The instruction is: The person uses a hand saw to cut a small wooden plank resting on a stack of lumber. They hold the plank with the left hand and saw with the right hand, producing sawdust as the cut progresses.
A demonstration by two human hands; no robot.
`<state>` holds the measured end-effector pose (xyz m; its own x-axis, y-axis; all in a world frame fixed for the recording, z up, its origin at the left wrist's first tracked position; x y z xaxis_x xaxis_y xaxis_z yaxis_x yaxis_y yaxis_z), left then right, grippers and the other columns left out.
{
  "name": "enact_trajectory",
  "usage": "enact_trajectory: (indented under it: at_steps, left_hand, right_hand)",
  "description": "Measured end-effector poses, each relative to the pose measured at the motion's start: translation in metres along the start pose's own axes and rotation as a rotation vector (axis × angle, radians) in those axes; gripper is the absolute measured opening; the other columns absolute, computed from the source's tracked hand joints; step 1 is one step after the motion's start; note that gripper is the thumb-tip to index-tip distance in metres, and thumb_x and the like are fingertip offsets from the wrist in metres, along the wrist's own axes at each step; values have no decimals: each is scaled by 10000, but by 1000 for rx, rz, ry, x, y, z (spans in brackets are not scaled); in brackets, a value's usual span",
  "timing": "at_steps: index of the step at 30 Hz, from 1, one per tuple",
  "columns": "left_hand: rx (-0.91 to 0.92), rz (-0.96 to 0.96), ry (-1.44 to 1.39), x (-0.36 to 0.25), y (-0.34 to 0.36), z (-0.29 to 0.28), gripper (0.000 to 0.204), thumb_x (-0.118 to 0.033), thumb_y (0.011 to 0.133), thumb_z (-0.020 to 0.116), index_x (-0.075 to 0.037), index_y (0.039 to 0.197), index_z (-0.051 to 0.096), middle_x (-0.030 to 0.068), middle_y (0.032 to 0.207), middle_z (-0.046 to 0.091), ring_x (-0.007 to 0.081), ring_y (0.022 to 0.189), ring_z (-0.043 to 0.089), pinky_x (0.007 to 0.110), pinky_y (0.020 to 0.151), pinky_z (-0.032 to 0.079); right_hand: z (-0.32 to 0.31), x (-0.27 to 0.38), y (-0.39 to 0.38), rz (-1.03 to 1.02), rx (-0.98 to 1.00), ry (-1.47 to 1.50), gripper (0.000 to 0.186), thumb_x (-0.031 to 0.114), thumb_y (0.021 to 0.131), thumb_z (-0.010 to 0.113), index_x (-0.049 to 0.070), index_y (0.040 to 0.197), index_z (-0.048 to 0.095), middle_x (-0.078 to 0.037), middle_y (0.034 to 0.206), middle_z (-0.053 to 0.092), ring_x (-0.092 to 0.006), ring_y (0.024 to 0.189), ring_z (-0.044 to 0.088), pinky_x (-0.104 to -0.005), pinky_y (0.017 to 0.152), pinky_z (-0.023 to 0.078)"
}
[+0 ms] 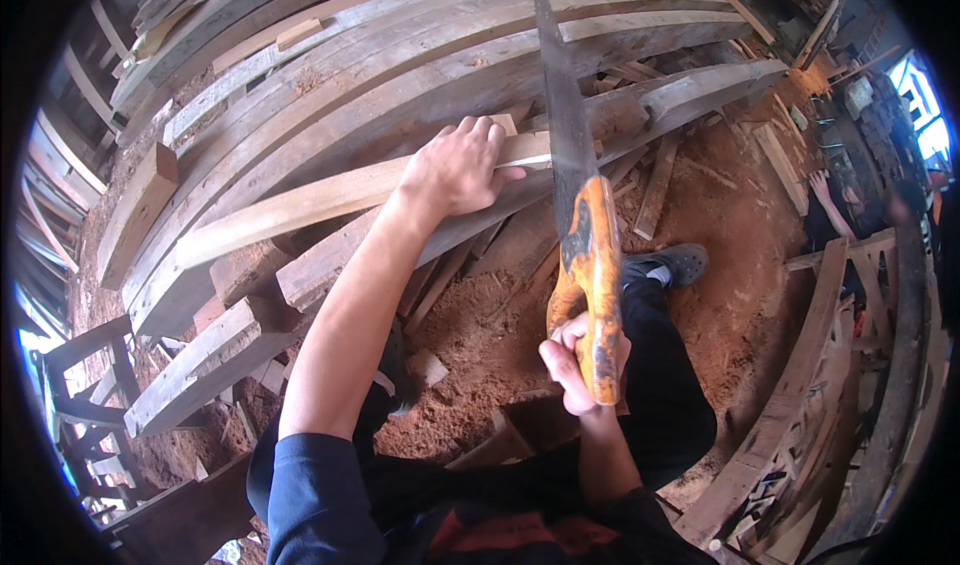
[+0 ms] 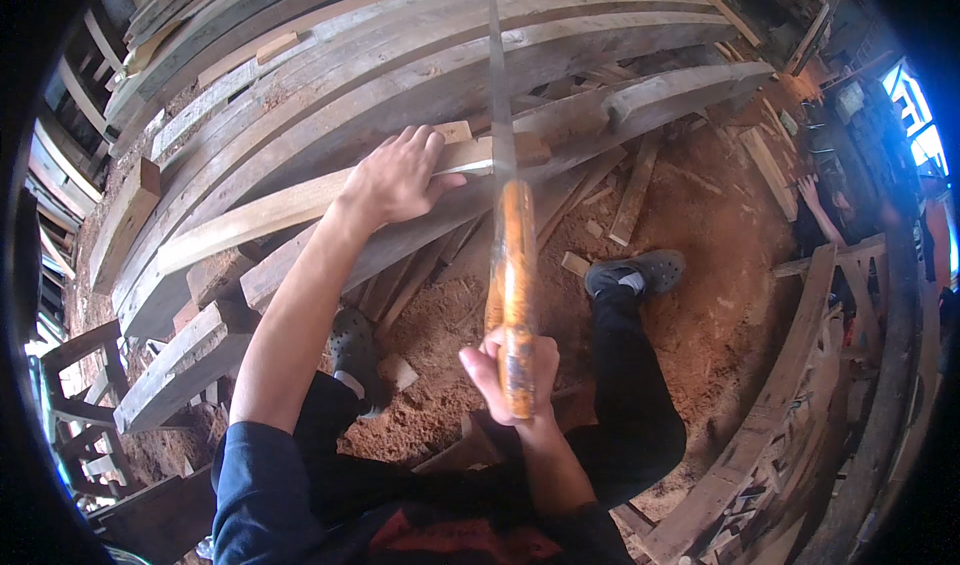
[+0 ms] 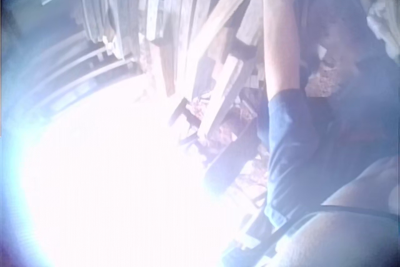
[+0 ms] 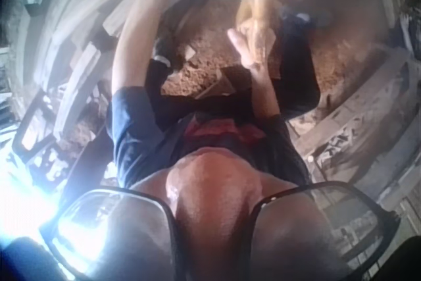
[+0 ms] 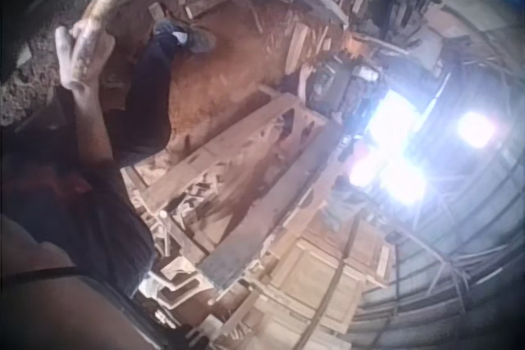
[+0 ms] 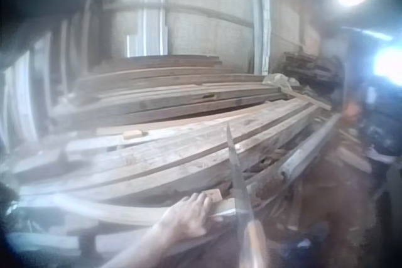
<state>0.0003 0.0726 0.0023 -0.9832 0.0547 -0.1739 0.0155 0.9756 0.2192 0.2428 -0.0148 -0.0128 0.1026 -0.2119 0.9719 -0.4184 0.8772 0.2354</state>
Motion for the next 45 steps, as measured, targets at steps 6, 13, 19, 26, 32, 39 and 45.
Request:
enact_trajectory:
  at_steps: [6,13,19,26,32,39,45]
  left_hand:
    - [10,-93,-53,7,0,1,590,-454,941,508,108,1120,495,280,1084,562,405,1086,550,449,945,452]
    - [7,-4,-31,-3,-2,0,559,-459,918,533,61,1120,504,235,1108,574,368,1090,554,435,934,454]
    - [48,-43,-52,-3,-1,-3,585,-498,919,503,22,1187,501,211,1181,567,334,1142,547,419,965,448]
    - [-12,-45,-89,-1,-4,-1,576,-498,919,498,48,1105,508,223,1142,579,354,1106,545,437,951,446]
    - [6,-59,-100,-1,-3,-2,582,-499,918,497,48,1115,506,227,1157,575,360,1107,547,435,959,443]
    - [-23,-39,-107,-1,-3,-1,603,-511,920,488,51,1139,507,232,1151,573,356,1108,546,436,958,440]
    - [-34,-46,-90,-2,-4,-1,630,-541,930,462,54,1129,515,234,1134,578,358,1090,554,431,953,445]
  right_hand:
    - [-11,11,37,57,85,144,213,20,798,725,44,736,523,12,604,504,-57,525,462,-242,473,367]
    - [-23,-19,0,-9,112,440,202,-46,837,527,87,857,376,-25,650,407,-123,467,409,-281,463,360]
    - [-16,-14,-5,-59,90,319,223,-59,811,569,74,856,395,-31,651,425,-126,481,424,-285,474,374]
    - [-16,-2,-9,-215,61,58,269,-87,743,667,37,857,458,-73,662,523,-158,552,525,-301,557,455]
    - [-25,10,12,-151,83,201,274,-81,730,711,35,827,482,-71,674,548,-162,582,572,-293,587,472]
    - [-26,-3,28,-142,65,128,223,-22,745,694,47,796,489,-44,646,525,-124,533,522,-264,526,432]
    - [-23,-4,33,-187,121,65,217,-99,756,589,45,806,435,-34,604,445,-122,470,458,-270,463,415]
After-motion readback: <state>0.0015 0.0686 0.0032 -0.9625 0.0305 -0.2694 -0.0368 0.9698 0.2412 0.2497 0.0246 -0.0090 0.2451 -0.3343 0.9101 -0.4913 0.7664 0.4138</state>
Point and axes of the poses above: each hand's wrist, its own y-axis towards the middle knuckle, its own z-axis out of the palm, x = y × z, the point moved 3 cm from there along y, towards the middle knuckle
